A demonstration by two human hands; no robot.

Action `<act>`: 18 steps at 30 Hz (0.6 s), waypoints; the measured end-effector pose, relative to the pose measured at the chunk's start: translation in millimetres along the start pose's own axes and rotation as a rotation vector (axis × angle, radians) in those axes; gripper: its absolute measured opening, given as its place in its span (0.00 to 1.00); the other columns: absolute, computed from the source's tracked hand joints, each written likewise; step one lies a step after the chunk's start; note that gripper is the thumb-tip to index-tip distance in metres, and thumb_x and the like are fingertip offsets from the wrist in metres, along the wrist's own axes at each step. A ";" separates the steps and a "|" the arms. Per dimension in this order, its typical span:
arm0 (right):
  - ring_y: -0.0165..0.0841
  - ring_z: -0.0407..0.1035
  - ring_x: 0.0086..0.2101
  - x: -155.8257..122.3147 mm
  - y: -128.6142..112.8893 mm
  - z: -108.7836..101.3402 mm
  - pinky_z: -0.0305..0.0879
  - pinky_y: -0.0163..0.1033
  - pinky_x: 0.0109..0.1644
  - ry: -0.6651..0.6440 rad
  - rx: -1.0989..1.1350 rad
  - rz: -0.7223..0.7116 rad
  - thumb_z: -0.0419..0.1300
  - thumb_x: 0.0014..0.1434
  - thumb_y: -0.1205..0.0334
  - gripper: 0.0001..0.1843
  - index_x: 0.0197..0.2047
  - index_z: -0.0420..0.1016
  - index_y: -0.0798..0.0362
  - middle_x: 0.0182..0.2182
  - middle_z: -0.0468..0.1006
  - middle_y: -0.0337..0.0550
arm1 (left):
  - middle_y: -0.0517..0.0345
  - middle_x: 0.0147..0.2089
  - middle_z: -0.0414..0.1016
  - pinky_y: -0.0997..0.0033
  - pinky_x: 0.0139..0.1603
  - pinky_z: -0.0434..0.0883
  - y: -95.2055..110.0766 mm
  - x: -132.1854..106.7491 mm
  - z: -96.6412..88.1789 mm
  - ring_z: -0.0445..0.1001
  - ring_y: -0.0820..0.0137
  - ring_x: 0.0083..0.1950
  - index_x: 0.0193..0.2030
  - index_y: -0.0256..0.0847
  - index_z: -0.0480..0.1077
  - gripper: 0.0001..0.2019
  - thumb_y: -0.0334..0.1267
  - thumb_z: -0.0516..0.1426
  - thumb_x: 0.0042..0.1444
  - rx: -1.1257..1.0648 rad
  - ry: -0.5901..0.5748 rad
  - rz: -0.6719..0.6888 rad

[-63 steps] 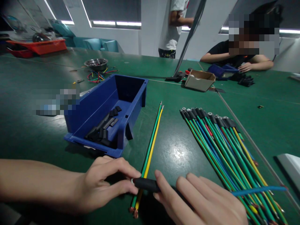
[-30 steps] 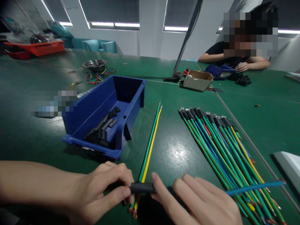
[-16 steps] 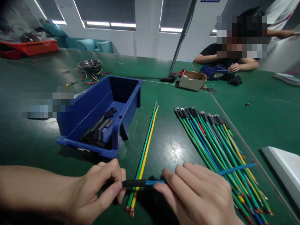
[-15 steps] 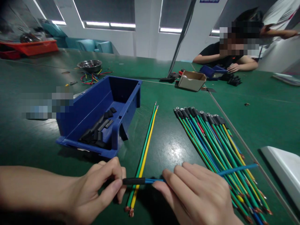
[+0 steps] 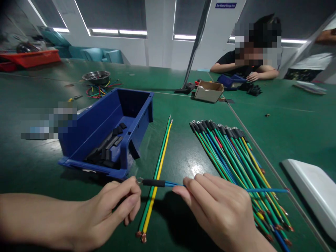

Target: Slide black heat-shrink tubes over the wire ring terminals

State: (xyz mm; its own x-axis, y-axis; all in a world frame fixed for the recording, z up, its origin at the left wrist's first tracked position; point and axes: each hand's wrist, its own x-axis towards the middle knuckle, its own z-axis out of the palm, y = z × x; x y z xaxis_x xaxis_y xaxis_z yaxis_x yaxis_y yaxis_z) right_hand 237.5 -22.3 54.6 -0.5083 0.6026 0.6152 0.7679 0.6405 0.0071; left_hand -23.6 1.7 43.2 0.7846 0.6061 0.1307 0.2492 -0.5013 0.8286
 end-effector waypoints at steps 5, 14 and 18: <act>0.25 0.62 0.24 -3.1 2.3 2.4 0.56 0.34 0.32 -0.004 -0.016 -0.020 0.58 0.65 0.65 0.05 0.35 0.72 0.54 0.22 0.69 0.35 | 0.61 0.27 0.64 0.77 0.32 0.65 -3.3 -0.9 4.6 0.66 0.74 0.27 0.33 0.41 0.60 0.18 0.39 0.38 0.73 -0.090 0.017 -0.052; 0.28 0.58 0.29 0.8 -1.3 -2.9 0.55 0.35 0.34 0.025 -0.043 -0.028 0.60 0.63 0.68 0.08 0.45 0.76 0.55 0.25 0.72 0.37 | 0.60 0.26 0.66 0.78 0.32 0.67 -0.1 1.2 1.4 0.67 0.75 0.27 0.31 0.40 0.61 0.28 0.50 0.32 0.73 -0.215 -0.033 -0.163; 0.28 0.56 0.28 2.4 0.7 -4.0 0.53 0.36 0.32 0.016 -0.047 -0.075 0.62 0.61 0.68 0.10 0.47 0.75 0.55 0.25 0.71 0.37 | 0.60 0.24 0.65 0.76 0.33 0.68 2.5 1.6 1.2 0.66 0.75 0.25 0.30 0.41 0.59 0.27 0.52 0.32 0.73 -0.207 -0.009 -0.161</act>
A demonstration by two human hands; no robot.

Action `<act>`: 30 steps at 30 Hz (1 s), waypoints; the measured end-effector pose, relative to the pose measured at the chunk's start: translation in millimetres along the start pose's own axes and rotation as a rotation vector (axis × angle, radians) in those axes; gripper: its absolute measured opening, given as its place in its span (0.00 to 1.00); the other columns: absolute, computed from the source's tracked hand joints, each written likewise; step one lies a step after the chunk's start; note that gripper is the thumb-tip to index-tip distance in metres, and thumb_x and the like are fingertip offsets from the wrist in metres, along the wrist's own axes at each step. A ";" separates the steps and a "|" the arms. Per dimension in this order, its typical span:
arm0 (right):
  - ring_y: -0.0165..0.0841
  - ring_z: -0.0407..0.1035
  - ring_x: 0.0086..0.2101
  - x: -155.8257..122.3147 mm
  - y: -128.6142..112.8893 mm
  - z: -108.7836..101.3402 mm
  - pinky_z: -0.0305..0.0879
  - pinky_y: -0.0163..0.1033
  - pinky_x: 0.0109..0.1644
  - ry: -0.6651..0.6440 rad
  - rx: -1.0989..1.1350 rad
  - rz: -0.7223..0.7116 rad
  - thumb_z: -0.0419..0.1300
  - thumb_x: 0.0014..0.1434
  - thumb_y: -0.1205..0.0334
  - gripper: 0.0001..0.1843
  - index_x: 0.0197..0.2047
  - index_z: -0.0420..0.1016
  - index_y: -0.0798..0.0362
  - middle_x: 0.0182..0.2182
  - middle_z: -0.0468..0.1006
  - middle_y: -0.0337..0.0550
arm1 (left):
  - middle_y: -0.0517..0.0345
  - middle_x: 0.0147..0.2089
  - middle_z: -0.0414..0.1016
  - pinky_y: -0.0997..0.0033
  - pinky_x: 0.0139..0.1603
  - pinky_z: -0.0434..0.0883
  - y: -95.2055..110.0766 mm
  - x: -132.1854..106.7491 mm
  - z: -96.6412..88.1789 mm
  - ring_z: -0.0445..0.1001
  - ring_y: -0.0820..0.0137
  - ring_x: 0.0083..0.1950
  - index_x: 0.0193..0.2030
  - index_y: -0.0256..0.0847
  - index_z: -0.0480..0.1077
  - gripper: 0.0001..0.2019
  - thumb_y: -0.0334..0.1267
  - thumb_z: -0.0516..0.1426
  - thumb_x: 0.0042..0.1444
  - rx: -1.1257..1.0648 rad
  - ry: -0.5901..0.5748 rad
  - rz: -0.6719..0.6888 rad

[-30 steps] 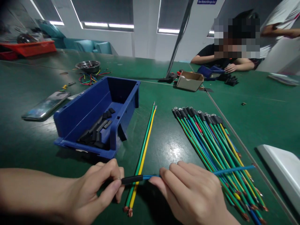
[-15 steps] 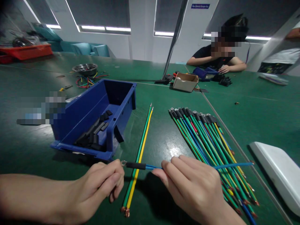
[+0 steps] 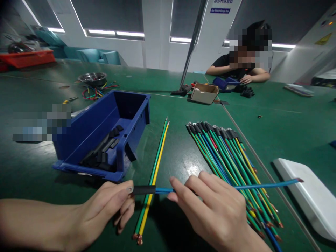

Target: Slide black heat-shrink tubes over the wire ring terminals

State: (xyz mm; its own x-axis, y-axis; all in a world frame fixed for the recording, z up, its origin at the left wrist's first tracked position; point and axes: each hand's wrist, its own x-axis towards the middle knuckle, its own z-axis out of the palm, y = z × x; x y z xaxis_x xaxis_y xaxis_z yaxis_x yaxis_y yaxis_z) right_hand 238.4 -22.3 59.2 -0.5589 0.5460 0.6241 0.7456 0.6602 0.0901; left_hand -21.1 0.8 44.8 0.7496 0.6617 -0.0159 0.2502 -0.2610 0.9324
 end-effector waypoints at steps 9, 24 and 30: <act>0.28 0.55 0.25 -2.4 -6.9 5.3 0.50 0.37 0.28 -0.037 0.169 0.028 0.60 0.61 0.69 0.02 0.38 0.71 0.54 0.23 0.66 0.37 | 0.61 0.25 0.65 0.79 0.27 0.68 -11.6 -3.9 7.5 0.66 0.76 0.23 0.33 0.40 0.60 0.24 0.51 0.36 0.73 -0.041 -0.005 -0.007; 0.29 0.60 0.26 -2.2 -6.6 2.7 0.54 0.37 0.31 -0.044 0.007 -0.013 0.57 0.64 0.65 0.03 0.38 0.71 0.53 0.24 0.71 0.37 | 0.64 0.18 0.59 0.79 0.22 0.62 -10.1 -0.9 6.5 0.63 0.77 0.18 0.28 0.40 0.59 0.29 0.58 0.35 0.71 -0.099 0.014 -0.021; 0.28 0.60 0.25 -0.4 -7.3 5.2 0.55 0.37 0.31 -0.037 0.035 -0.023 0.56 0.64 0.69 0.05 0.35 0.69 0.54 0.23 0.70 0.37 | 0.63 0.20 0.62 0.79 0.23 0.64 -13.8 -2.9 5.9 0.64 0.77 0.19 0.30 0.40 0.60 0.27 0.57 0.37 0.71 -0.159 0.000 -0.089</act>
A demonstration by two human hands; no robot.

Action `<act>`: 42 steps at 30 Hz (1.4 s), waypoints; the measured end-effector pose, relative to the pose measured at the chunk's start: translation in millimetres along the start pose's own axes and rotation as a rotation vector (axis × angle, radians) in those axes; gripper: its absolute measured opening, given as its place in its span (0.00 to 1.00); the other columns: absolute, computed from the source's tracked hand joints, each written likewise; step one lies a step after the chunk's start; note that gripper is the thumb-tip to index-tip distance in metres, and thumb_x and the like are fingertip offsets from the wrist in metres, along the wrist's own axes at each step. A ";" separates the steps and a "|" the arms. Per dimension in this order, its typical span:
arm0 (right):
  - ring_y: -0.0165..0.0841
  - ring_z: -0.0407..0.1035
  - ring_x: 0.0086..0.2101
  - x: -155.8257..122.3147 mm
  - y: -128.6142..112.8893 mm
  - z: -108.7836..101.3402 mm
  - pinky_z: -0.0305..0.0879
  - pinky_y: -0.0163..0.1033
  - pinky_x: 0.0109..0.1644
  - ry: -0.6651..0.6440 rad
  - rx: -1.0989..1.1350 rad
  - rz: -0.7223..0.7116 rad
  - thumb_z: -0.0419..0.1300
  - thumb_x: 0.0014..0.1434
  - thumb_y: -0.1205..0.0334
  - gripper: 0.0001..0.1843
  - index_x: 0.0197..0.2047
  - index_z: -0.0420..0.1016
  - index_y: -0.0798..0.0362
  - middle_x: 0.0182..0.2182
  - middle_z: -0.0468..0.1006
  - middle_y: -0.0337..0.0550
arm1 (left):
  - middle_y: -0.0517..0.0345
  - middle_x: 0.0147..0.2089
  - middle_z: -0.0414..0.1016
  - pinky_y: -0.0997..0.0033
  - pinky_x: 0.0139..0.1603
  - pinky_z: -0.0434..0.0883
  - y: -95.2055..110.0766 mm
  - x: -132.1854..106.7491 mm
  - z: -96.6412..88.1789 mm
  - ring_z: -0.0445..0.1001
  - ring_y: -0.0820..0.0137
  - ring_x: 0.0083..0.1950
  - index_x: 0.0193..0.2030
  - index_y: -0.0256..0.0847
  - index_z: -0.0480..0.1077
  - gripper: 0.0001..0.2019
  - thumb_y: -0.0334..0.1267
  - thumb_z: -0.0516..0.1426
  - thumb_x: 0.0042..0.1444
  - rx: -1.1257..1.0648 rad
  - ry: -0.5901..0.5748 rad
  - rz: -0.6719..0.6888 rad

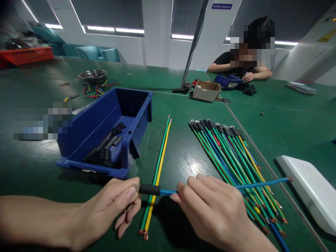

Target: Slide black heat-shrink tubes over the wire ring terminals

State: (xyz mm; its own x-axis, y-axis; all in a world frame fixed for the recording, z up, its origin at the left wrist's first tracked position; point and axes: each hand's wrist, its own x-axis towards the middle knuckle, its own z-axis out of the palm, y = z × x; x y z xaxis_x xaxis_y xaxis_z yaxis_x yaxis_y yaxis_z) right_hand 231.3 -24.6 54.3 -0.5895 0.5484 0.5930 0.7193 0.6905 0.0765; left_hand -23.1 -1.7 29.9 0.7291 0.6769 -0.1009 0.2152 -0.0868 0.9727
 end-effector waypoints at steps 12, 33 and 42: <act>0.26 0.61 0.27 1.3 4.7 -4.8 0.57 0.36 0.33 0.007 0.024 -0.011 0.62 0.59 0.73 0.10 0.44 0.72 0.57 0.25 0.73 0.37 | 0.60 0.28 0.67 0.77 0.27 0.65 5.6 -3.0 0.6 0.64 0.77 0.22 0.37 0.40 0.60 0.23 0.55 0.38 0.72 -0.078 0.066 -0.031; 0.27 0.59 0.26 0.8 3.5 -1.6 0.54 0.36 0.30 -0.033 0.015 -0.026 0.61 0.59 0.74 0.07 0.41 0.72 0.56 0.24 0.72 0.36 | 0.63 0.28 0.66 0.77 0.26 0.63 0.5 -3.0 2.4 0.64 0.76 0.23 0.41 0.42 0.59 0.20 0.54 0.39 0.72 -0.009 0.042 -0.073; 0.29 0.58 0.26 0.6 6.7 -1.8 0.52 0.36 0.30 -0.113 0.119 0.074 0.55 0.66 0.63 0.06 0.38 0.70 0.52 0.24 0.69 0.37 | 0.62 0.29 0.65 0.75 0.29 0.64 -2.0 -6.5 2.9 0.65 0.76 0.25 0.38 0.41 0.58 0.20 0.51 0.37 0.73 0.018 0.066 0.013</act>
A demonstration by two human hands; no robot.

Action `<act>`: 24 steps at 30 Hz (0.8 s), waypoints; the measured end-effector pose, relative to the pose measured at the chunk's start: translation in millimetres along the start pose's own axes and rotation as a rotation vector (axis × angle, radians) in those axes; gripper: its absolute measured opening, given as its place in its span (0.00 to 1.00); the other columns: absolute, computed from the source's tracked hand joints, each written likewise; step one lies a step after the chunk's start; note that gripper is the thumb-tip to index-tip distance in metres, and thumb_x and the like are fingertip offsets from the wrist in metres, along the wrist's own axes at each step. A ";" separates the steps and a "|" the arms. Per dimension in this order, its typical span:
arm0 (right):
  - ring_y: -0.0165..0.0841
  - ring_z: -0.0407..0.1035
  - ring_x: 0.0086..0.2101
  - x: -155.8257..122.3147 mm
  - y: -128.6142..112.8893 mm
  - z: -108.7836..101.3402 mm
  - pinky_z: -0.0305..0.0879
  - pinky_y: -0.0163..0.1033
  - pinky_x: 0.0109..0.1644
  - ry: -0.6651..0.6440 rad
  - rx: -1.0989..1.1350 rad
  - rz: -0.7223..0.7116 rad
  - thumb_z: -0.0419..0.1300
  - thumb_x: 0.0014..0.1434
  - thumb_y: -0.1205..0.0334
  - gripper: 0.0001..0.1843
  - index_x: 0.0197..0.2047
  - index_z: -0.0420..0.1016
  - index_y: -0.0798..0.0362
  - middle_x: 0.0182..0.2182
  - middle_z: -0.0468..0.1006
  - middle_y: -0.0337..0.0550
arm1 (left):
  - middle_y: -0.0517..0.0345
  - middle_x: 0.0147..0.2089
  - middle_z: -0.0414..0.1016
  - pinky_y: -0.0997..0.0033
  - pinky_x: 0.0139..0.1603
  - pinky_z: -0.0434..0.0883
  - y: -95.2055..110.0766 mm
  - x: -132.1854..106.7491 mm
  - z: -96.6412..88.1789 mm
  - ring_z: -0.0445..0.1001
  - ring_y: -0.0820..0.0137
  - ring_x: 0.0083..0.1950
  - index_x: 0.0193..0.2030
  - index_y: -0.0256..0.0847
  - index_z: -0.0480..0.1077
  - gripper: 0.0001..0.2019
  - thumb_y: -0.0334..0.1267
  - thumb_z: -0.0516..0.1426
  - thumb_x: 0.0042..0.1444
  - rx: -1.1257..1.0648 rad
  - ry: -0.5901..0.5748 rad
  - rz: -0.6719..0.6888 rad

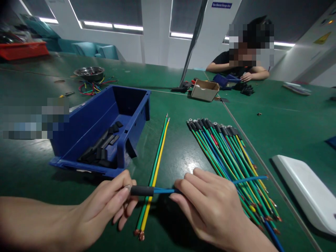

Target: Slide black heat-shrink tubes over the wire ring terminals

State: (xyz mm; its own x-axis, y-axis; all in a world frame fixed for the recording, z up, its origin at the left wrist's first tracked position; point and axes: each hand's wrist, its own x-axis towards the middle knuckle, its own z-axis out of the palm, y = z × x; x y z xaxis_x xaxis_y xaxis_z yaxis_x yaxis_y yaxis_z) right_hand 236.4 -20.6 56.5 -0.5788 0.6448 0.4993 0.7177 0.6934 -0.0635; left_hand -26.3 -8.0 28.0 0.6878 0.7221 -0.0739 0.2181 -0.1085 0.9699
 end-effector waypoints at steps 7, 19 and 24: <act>0.25 0.59 0.24 -0.7 -1.3 3.3 0.51 0.34 0.28 -0.061 0.081 0.063 0.55 0.65 0.65 0.04 0.36 0.68 0.52 0.24 0.66 0.34 | 0.63 0.26 0.63 0.74 0.29 0.63 1.5 1.5 -0.1 0.63 0.74 0.24 0.36 0.42 0.57 0.21 0.51 0.36 0.73 0.009 -0.014 0.016; 0.23 0.62 0.24 -1.4 -1.3 7.5 0.53 0.32 0.27 -0.139 0.133 0.101 0.55 0.67 0.62 0.09 0.34 0.68 0.52 0.25 0.68 0.34 | 0.62 0.26 0.64 0.73 0.31 0.64 5.5 3.6 -2.4 0.65 0.74 0.25 0.36 0.41 0.58 0.21 0.51 0.37 0.73 0.058 -0.047 0.021; 0.23 0.62 0.23 -1.7 1.6 6.1 0.54 0.32 0.27 -0.094 0.107 0.096 0.56 0.67 0.62 0.09 0.33 0.69 0.52 0.24 0.68 0.34 | 0.62 0.27 0.64 0.73 0.31 0.65 5.1 3.2 -2.2 0.65 0.75 0.25 0.36 0.41 0.60 0.23 0.53 0.37 0.73 0.023 -0.040 -0.046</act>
State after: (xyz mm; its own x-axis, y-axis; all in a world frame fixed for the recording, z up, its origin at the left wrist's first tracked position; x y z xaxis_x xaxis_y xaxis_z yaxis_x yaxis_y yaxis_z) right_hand 236.2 -18.6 50.3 -0.5468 0.7337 0.4033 0.7290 0.6542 -0.2017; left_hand -24.5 -4.7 33.3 0.7040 0.6986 -0.1280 0.2658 -0.0920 0.9596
